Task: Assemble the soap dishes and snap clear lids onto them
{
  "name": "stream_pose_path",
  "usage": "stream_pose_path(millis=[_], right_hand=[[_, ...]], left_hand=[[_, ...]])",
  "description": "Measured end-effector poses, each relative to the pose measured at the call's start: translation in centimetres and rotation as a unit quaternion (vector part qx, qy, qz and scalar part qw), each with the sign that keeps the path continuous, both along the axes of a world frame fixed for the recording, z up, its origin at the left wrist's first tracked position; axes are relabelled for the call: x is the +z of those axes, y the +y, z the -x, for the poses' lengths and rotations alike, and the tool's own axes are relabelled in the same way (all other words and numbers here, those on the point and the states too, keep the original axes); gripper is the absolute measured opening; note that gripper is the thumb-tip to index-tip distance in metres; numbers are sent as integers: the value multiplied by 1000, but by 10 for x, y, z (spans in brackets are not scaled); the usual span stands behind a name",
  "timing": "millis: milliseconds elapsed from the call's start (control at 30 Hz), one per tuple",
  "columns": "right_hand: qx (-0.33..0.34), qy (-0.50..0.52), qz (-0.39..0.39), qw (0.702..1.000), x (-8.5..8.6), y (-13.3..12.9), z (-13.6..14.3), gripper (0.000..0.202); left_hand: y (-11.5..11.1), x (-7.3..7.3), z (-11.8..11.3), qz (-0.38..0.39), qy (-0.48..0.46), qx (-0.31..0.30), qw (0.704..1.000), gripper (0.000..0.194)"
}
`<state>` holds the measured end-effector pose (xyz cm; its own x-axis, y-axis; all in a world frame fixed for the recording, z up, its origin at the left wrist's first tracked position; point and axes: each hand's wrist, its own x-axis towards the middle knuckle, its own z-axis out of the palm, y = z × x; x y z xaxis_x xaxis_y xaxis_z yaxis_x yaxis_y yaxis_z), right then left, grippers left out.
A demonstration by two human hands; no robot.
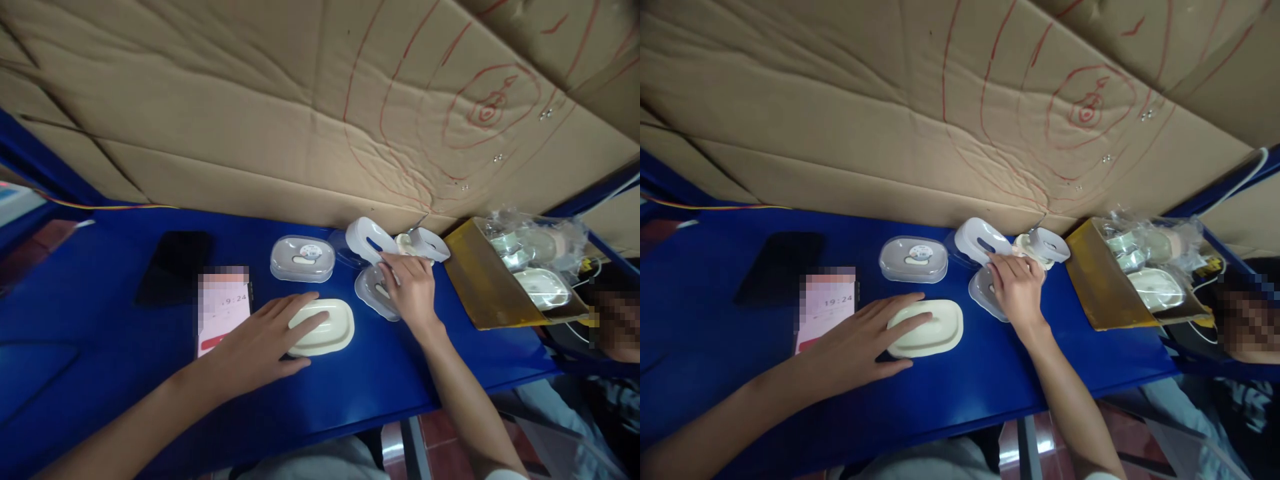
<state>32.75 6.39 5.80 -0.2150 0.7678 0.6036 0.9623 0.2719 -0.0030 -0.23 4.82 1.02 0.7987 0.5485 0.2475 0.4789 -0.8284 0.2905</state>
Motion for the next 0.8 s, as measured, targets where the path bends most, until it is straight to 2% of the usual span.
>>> stream_pose_path(millis=[67,233,333,500,567,633,700,800], right_hand=[[2,4,-42,999,-4,-5,-6,23],[28,3,-71,997,-5,-9,-5,19],[97,-19,-67,993,1,-22,8,21],[258,-61,26,964,8,-51,39,20],[292,-65,45,953,5,-57,48,17],[311,-63,54,947,0,-59,54,16],[322,-62,75,942,-4,-59,56,16],[331,-64,140,931,-9,-59,57,18]], left_hand=[[0,-1,-1,18,5,0,1000,85],[2,-7,0,52,5,13,999,88],[5,-5,4,58,7,40,997,91],[12,9,13,45,-14,101,994,91],[14,11,17,32,-31,89,995,100],[14,8,18,17,-37,49,998,104],[13,5,18,0,-33,3,999,95],[12,4,15,-25,-15,-31,999,59]])
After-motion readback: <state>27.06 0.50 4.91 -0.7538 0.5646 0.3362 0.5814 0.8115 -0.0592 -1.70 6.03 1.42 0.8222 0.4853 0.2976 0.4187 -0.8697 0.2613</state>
